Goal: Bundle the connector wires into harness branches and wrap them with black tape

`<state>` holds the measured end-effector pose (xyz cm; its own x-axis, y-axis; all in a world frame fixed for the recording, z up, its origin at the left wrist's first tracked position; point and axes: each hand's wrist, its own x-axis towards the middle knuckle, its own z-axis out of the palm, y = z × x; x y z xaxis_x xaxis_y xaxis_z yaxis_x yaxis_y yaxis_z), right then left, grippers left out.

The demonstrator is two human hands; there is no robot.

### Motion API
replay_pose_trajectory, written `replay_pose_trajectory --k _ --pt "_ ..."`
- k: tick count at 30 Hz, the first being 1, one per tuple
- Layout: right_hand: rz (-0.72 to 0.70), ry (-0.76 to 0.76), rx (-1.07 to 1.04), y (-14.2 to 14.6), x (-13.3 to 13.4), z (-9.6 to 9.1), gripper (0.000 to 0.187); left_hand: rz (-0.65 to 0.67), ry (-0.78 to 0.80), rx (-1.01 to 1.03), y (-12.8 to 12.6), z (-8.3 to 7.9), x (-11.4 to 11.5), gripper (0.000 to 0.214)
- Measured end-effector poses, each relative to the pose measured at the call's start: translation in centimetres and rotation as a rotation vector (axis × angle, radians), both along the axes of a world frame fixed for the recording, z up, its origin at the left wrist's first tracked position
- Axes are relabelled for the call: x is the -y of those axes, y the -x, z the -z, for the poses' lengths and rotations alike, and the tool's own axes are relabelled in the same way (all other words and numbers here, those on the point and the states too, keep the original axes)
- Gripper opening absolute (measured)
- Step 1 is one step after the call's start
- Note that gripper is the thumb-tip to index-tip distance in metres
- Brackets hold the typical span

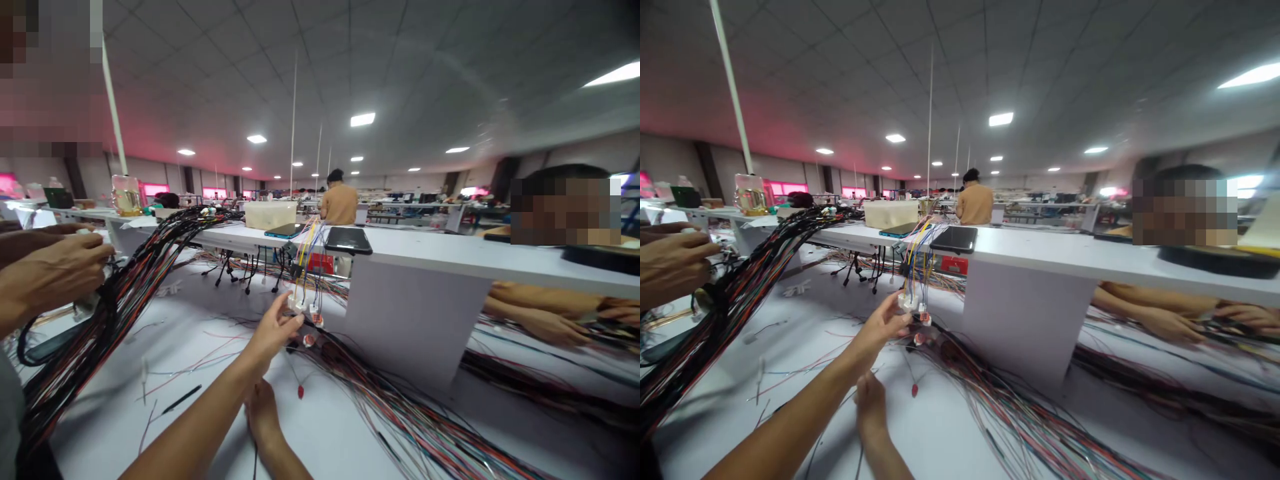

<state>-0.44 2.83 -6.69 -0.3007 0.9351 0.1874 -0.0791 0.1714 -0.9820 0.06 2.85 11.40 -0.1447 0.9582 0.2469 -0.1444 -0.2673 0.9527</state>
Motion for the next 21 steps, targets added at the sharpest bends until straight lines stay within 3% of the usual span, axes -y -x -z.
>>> replay_pose_trajectory --k 2,4,10,13,16,21 --pt "-0.009 -0.01 0.008 0.0 0.0 0.1 0.03 0.075 -0.089 0.048 0.1 -0.2 -0.5 0.045" --pt "-0.021 -0.017 0.016 0.0 0.0 0.1 0.027 0.019 -0.143 0.021 0.5 -0.4 -0.3 0.031" --pt "-0.071 -0.052 0.057 -0.1 0.3 -0.2 0.029 -0.466 -0.419 -0.377 1.8 -2.5 2.9 0.01" --pt "-0.078 -0.078 0.092 -0.2 0.5 -0.2 0.031 -0.464 -0.547 -0.431 1.8 -5.1 4.1 0.008" --pt "-0.073 -0.109 0.125 -0.2 0.7 -0.3 0.033 -0.433 -0.643 -0.339 1.5 -8.6 4.8 0.01" --pt "-0.077 -0.165 0.173 -0.4 0.8 -0.6 0.036 -0.544 -1.041 -0.159 1.2 -14.2 6.0 0.011"
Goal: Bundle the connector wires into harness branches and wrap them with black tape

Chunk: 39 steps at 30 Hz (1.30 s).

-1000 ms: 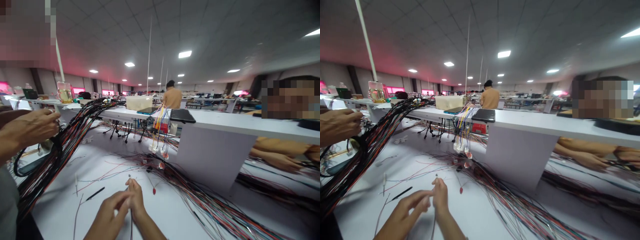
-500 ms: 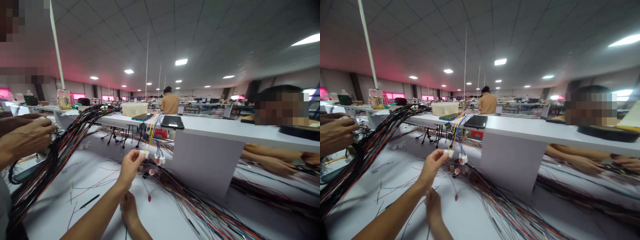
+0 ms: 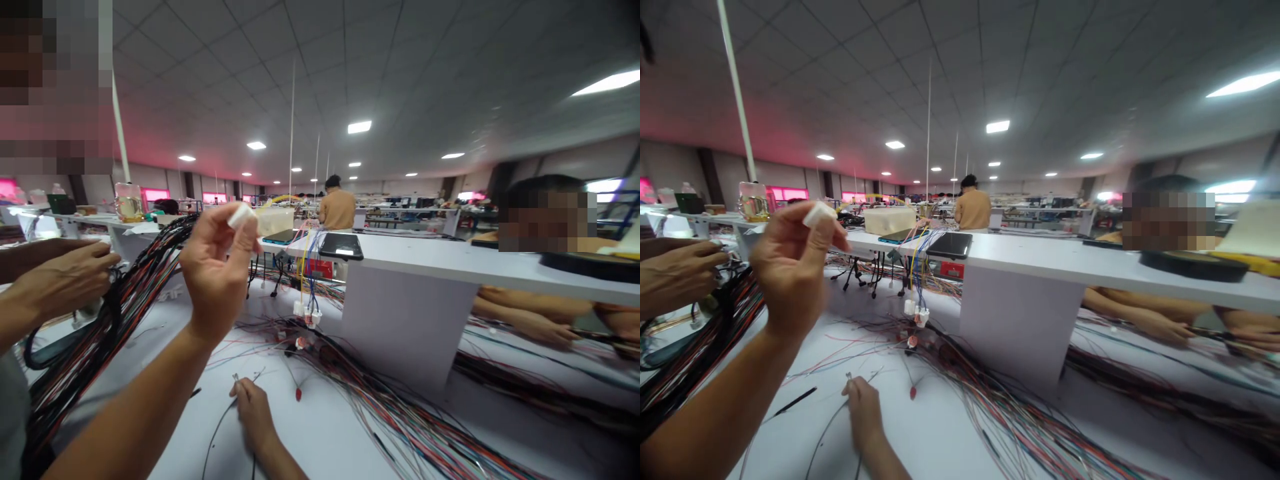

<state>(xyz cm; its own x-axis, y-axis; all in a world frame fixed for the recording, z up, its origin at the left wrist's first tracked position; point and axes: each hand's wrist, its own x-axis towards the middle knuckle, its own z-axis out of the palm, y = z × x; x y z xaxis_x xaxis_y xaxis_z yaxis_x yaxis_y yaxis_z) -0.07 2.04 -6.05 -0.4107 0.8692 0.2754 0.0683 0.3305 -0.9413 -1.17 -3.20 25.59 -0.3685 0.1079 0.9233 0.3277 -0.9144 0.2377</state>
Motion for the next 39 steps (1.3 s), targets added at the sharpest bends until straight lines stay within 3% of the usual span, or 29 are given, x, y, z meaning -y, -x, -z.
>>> replay_pose_trajectory --k 3,8,11,14,17,20,21,22,23,25,29,32,35,39 --pt "0.001 -0.028 0.042 -0.3 0.0 -0.3 0.035 0.063 -0.118 0.004 0.0 -1.5 0.1 0.01" --pt "0.039 -0.081 0.173 -0.5 1.0 -1.4 0.034 0.199 0.072 0.014 0.4 -0.9 0.0 0.009" --pt "0.066 -0.142 0.297 -0.7 2.2 -3.8 0.022 0.254 0.16 -0.016 0.9 -0.2 0.6 0.01" --pt "0.119 -0.239 0.401 -3.2 3.2 -8.9 0.012 0.281 0.227 -0.046 1.7 0.4 1.4 0.011" --pt "0.224 -0.372 0.416 -8.6 3.6 -16.8 0.026 0.288 0.255 -0.041 2.9 1.3 2.1 0.013" --pt "0.573 -0.812 0.357 -13.2 2.8 -25.0 0.03 0.303 0.276 -0.022 3.9 2.3 2.7 0.013" --pt "0.657 -0.966 0.399 -13.8 2.0 -27.2 0.025 0.319 0.282 -0.015 4.1 2.6 3.0 0.012" --pt "0.678 -1.076 0.497 -13.9 1.0 -29.1 0.031 0.337 0.286 -0.008 4.1 2.8 3.3 0.012" --pt "0.633 -1.098 0.647 -13.6 -0.2 -30.7 0.041 0.354 0.287 -0.002 4.1 3.0 3.7 0.013" --pt "0.569 -0.998 0.907 -12.1 -3.1 -32.9 0.033 0.372 0.296 0.005 3.9 3.7 4.7 0.014" --pt "0.573 -0.898 1.014 -9.2 -7.9 -35.7 0.032 0.382 0.402 0.011 3.8 5.7 6.0 0.013" --pt "0.365 -0.883 1.073 -8.7 -9.6 -37.0 0.032 0.392 0.435 0.088 4.3 7.1 5.9 0.011" --pt "0.179 -0.876 1.123 -8.8 -10.5 -37.4 0.039 0.364 0.332 0.187 4.7 7.7 5.5 0.012" --pt "0.186 -0.899 1.07 -8.7 -11.9 -37.2 0.025 0.432 0.3 0.141 4.0 7.3 5.3 0.015"
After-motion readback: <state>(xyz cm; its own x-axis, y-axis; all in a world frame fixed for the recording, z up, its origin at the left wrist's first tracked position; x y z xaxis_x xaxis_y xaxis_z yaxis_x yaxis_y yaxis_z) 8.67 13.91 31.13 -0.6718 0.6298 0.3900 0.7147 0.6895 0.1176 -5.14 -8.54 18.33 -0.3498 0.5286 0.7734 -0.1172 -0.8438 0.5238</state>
